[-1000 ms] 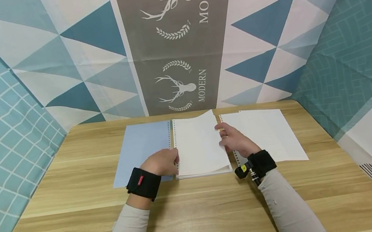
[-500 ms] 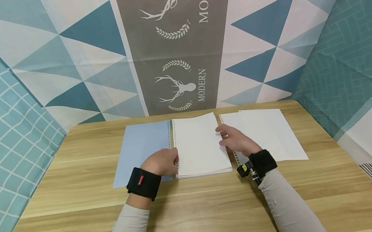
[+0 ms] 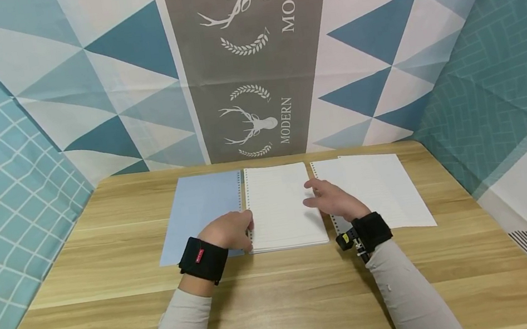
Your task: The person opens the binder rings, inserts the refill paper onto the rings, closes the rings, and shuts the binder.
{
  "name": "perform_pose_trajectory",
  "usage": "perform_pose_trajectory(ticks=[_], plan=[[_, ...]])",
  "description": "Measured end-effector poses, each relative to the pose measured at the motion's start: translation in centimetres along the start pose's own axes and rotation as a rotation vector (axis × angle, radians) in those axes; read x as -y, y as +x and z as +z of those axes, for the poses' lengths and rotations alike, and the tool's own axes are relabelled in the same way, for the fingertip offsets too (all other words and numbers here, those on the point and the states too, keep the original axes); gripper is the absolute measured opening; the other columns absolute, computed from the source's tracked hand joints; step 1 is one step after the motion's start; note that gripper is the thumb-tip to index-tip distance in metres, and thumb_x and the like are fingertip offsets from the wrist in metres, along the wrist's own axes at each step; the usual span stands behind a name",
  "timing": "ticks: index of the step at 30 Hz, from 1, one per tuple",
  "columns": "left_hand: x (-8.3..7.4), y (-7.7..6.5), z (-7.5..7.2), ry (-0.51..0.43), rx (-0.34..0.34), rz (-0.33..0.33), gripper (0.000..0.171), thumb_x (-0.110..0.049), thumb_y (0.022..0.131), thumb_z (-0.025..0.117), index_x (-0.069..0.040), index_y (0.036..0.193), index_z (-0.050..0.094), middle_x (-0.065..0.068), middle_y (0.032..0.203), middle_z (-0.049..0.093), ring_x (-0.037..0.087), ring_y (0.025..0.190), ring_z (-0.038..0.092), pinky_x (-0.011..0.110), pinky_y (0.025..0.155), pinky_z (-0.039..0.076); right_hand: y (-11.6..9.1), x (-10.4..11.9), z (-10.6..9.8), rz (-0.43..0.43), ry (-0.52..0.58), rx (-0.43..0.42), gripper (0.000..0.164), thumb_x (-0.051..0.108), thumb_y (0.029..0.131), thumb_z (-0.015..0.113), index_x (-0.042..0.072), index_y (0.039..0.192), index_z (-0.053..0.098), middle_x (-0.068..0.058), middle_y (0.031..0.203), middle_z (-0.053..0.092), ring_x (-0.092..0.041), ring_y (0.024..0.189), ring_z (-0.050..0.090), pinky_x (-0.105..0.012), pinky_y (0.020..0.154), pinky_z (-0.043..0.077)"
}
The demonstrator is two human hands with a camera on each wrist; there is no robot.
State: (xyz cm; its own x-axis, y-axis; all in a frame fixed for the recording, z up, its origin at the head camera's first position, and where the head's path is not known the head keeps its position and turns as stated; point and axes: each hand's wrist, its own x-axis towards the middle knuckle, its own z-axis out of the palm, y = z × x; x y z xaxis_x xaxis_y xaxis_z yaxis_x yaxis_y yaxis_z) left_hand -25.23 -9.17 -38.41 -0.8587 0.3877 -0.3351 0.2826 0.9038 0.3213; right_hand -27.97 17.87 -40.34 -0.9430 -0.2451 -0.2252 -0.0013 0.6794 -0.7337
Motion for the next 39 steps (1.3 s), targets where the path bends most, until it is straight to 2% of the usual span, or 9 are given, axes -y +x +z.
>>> perform_pose_trajectory(ticks=[4, 9, 16, 19, 24, 28, 32, 35, 39], plan=[[-0.1, 0.2, 0.1, -0.001, 0.002, -0.005, 0.034, -0.011, 0.079, 0.084, -0.008, 0.104, 0.061, 0.005, 0.087, 0.06, 0.022, 0.081, 0.052, 0.033, 0.07, 0.04, -0.2, 0.6, 0.3, -0.043, -0.087, -0.024, 0.057, 0.026, 0.104, 0.054, 0.003, 0.154, 0.038, -0.026, 0.159, 0.036, -0.043, 0.15, 0.031, -0.059, 0.116, 0.035], [-0.1, 0.4, 0.2, 0.003, 0.002, -0.007, 0.037, -0.012, 0.079, 0.083, -0.009, 0.108, 0.06, 0.005, 0.088, 0.059, 0.022, 0.083, 0.053, 0.033, 0.071, 0.041, -0.3, 1.9, 1.6, -0.194, -0.273, -0.027, 0.057, 0.023, 0.102, 0.058, -0.002, 0.151, 0.042, -0.025, 0.157, 0.042, -0.042, 0.151, 0.032, -0.057, 0.122, 0.028], [-0.2, 0.5, 0.2, 0.021, -0.019, 0.02, 0.051, -0.015, 0.079, 0.086, -0.009, 0.121, 0.058, 0.006, 0.098, 0.062, 0.023, 0.087, 0.054, 0.038, 0.08, 0.046, -0.9, 3.7, 4.7, -0.309, -0.495, 0.088, 0.059, 0.029, 0.1, 0.061, 0.005, 0.152, 0.045, -0.024, 0.162, 0.034, -0.043, 0.153, 0.028, -0.058, 0.123, 0.026], [-0.3, 0.5, 0.2, 0.04, -0.017, 0.017, 0.047, -0.015, 0.079, 0.086, -0.008, 0.116, 0.059, 0.007, 0.097, 0.063, 0.023, 0.086, 0.054, 0.038, 0.079, 0.047, -1.0, 4.0, 6.1, -0.369, -0.553, 0.107, 0.051, 0.027, 0.1, 0.062, 0.008, 0.147, 0.052, -0.022, 0.159, 0.041, -0.043, 0.149, 0.036, -0.061, 0.118, 0.034], [-0.2, 0.6, 0.2, 0.079, -0.009, 0.016, 0.034, -0.01, 0.077, 0.084, -0.006, 0.101, 0.059, 0.007, 0.089, 0.058, 0.023, 0.081, 0.051, 0.036, 0.071, 0.044, -0.4, 4.6, 7.9, -0.456, -0.674, -0.037, 0.029, 0.02, 0.099, 0.062, 0.013, 0.127, 0.066, -0.012, 0.127, 0.064, -0.038, 0.12, 0.06, -0.056, 0.094, 0.052], [-0.2, 0.8, 0.4, 0.081, -0.005, 0.011, 0.034, -0.01, 0.076, 0.083, -0.007, 0.1, 0.059, 0.008, 0.093, 0.055, 0.025, 0.084, 0.05, 0.037, 0.072, 0.043, 0.7, 5.6, 8.8, -0.455, -0.746, -0.133, 0.018, 0.018, 0.101, 0.059, 0.014, 0.114, 0.07, -0.008, 0.11, 0.066, -0.031, 0.096, 0.061, -0.046, 0.076, 0.055], [-0.3, 1.0, 0.6, 0.084, -0.016, -0.016, 0.062, -0.015, 0.075, 0.087, -0.001, 0.128, 0.059, 0.015, 0.112, 0.056, 0.03, 0.101, 0.054, 0.042, 0.085, 0.05, 3.0, 7.0, 9.3, -0.423, -0.744, -0.082, 0.025, 0.022, 0.104, 0.055, 0.013, 0.125, 0.066, -0.01, 0.124, 0.063, -0.031, 0.109, 0.061, -0.046, 0.082, 0.057], [-0.2, 1.0, 0.6, 0.102, -0.024, -0.024, 0.095, -0.019, 0.073, 0.09, 0.004, 0.151, 0.04, 0.021, 0.132, 0.052, 0.035, 0.118, 0.055, 0.047, 0.099, 0.051, 4.7, 7.7, 9.5, -0.378, -0.775, -0.04, 0.037, 0.029, 0.105, 0.054, 0.014, 0.139, 0.057, -0.01, 0.141, 0.056, -0.033, 0.124, 0.057, -0.05, 0.092, 0.055], [-0.2, 1.1, 0.5, 0.12, -0.022, -0.025, 0.109, -0.023, 0.072, 0.091, 0.007, 0.157, 0.028, 0.023, 0.142, 0.047, 0.036, 0.126, 0.054, 0.046, 0.105, 0.05, 5.9, 8.6, 9.4, -0.316, -0.83, -0.02, 0.044, 0.036, 0.106, 0.051, 0.015, 0.145, 0.052, -0.009, 0.151, 0.05, -0.033, 0.13, 0.051, -0.053, 0.1, 0.051]])
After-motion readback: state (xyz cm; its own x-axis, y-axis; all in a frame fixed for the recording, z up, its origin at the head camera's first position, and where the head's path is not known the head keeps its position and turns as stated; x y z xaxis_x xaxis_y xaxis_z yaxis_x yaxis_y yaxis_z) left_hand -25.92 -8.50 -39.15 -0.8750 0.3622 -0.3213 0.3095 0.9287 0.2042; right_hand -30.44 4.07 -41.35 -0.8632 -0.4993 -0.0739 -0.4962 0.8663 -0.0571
